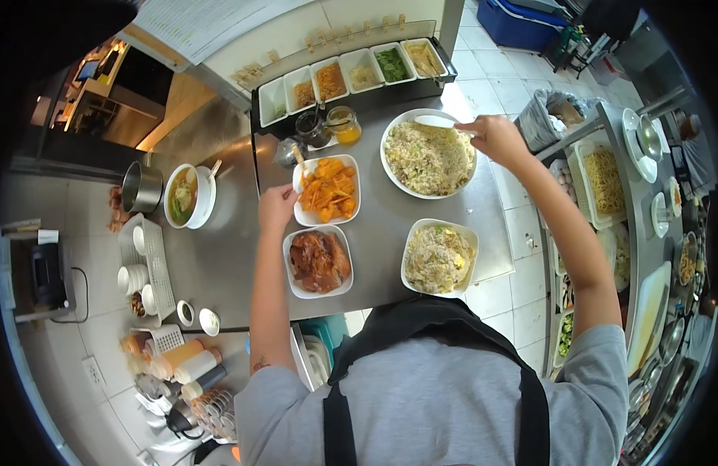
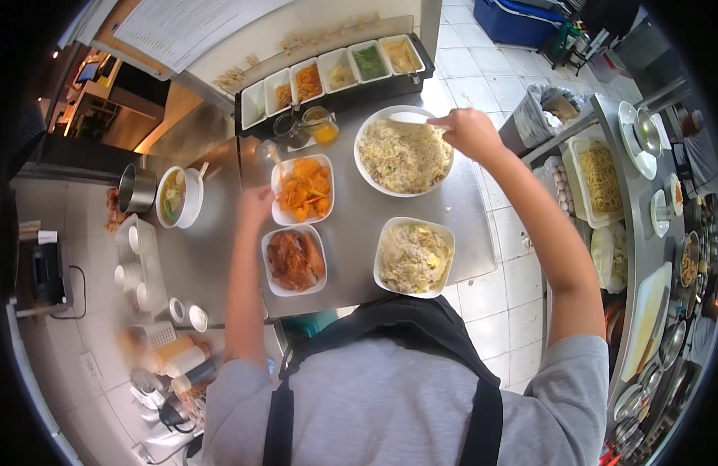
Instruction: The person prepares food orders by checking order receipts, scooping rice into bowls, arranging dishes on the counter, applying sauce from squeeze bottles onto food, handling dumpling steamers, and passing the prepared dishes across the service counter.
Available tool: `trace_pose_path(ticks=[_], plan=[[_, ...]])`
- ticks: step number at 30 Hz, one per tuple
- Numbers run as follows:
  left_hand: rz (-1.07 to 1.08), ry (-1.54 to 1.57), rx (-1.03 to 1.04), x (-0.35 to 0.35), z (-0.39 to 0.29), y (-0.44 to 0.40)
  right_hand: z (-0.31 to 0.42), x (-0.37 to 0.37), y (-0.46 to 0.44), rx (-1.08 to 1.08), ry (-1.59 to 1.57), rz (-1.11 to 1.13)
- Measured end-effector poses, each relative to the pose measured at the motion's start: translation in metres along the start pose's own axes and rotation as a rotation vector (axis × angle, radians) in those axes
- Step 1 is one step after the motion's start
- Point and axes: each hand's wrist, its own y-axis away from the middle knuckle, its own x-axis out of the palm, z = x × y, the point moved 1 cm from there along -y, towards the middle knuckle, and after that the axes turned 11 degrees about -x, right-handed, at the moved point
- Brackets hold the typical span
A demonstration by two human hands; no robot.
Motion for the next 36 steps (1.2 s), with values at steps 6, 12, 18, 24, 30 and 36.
trace_pose_path(ticks=[6,12,18,24,30,36], plan=[[-0.278,0.120,0.395,-0.020,-0.112,0.031,0.026,0.003,0.020,0.081,-0.083,-0.078],[-0.077,-0.380,0.639,0.094,-0.197,-0.027,-0.016,-0.018,0.005,0.121,-0.091,0.052],[0.554,0.184,0.116,0.104,-0.188,-0.007,0.008,0.040,0.090,0.521,-0.339,-0.124],[0.521,0.230,-0.033,0.107,-0.166,0.041,0.090,0.083,0.102,0.495,-0.295,-0.442],[0.528,0.265,-0.146,0.101,-0.147,0.055,0.090,0.055,0.093,0.317,-0.201,-0.340],[0.504,0.349,-0.125,0.104,-0.139,0.058,0.095,0.037,0.085,0.131,-0.111,-0.209]])
